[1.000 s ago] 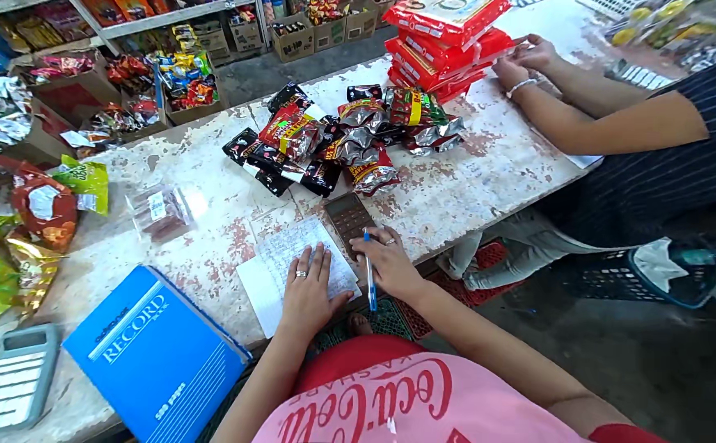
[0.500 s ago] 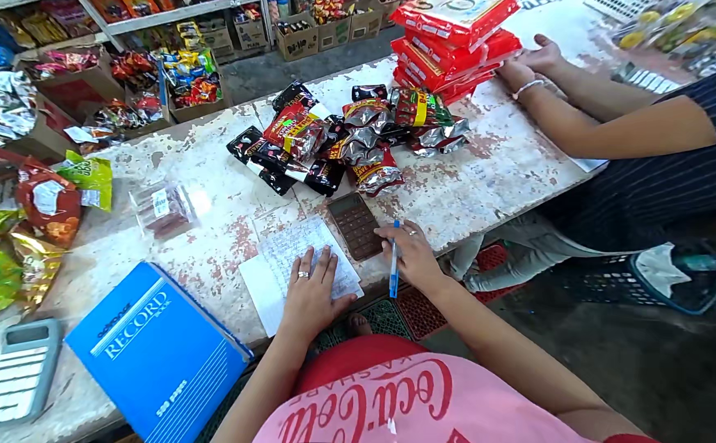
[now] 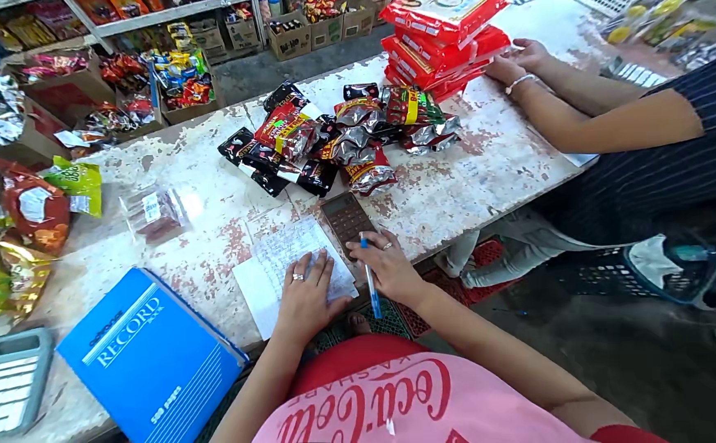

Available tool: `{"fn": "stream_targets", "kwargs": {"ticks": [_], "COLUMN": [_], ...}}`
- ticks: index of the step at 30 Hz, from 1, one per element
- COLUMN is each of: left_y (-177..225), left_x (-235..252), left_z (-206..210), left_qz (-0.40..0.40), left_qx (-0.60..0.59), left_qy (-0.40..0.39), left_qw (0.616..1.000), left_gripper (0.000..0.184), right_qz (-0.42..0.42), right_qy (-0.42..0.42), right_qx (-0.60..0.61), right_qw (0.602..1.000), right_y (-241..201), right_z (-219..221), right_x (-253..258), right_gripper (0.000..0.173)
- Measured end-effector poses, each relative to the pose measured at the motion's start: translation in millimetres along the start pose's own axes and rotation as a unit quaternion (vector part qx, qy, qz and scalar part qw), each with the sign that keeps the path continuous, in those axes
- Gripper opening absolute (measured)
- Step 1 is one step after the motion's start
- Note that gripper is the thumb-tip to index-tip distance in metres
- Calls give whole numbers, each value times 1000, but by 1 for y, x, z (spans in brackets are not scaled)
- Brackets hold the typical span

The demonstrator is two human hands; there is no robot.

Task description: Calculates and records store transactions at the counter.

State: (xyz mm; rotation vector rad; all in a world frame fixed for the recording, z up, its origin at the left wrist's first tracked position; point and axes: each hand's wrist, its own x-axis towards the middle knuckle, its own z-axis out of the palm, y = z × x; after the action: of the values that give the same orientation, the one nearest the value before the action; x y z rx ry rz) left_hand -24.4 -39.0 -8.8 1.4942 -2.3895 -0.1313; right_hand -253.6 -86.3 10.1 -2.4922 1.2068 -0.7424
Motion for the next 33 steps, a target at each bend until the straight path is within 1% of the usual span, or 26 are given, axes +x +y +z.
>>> {"fn": "stream_targets", "kwargs": {"ticks": [1, 4, 6, 9, 11, 13, 15, 18, 20, 23, 29, 33], "left_y": [0, -1, -1, 0, -1, -1, -1, -3, -8, -15, -17, -5], "left_x": [-1, -3, -4, -4, -4, -4, -1, 5, 9, 12, 12, 7], "left_z": [1, 1, 1, 1, 1, 1, -5, -17, -19, -18, -13, -9], "left_qz": [7, 19, 24, 27, 27, 24, 14, -4, -5, -4, 3, -24], "left_qx": [0, -3, -4, -10, -15, -25, -38, -48, -49, -58, -43, -1], "left_qy": [8, 23, 29, 28, 32, 30, 3, -69, -86, -94, -54, -26], "left_qw": [1000, 1000, 999, 999, 999, 999, 999, 996, 995, 994, 998, 999], "left_gripper": [81, 79, 78, 76, 75, 73, 69, 70, 70, 69, 68, 67], "right_qz": [3, 13, 28, 6, -13, -12, 1, 26, 33, 38, 39, 37], "right_qy": [-9, 34, 31, 46, 31, 9, 26, 77, 94, 94, 89, 91], "right_qx": [-4, -22, -26, -18, -7, -7, -5, -25, -35, -30, -23, -30], "right_qw": [1000, 999, 999, 999, 999, 1000, 1000, 996, 994, 994, 995, 995], "right_y": [-1, 6, 8, 3, -3, -5, 1, 18, 27, 29, 27, 27], "right_z": [1, 2, 1, 5, 8, 6, 0, -8, -10, -11, -7, -8], "right_x": [1, 3, 3, -1, -5, -7, -8, -12, -15, -20, -23, -22], "right_gripper": [29, 28, 28, 26, 27, 29, 29, 31, 32, 31, 30, 30]}}
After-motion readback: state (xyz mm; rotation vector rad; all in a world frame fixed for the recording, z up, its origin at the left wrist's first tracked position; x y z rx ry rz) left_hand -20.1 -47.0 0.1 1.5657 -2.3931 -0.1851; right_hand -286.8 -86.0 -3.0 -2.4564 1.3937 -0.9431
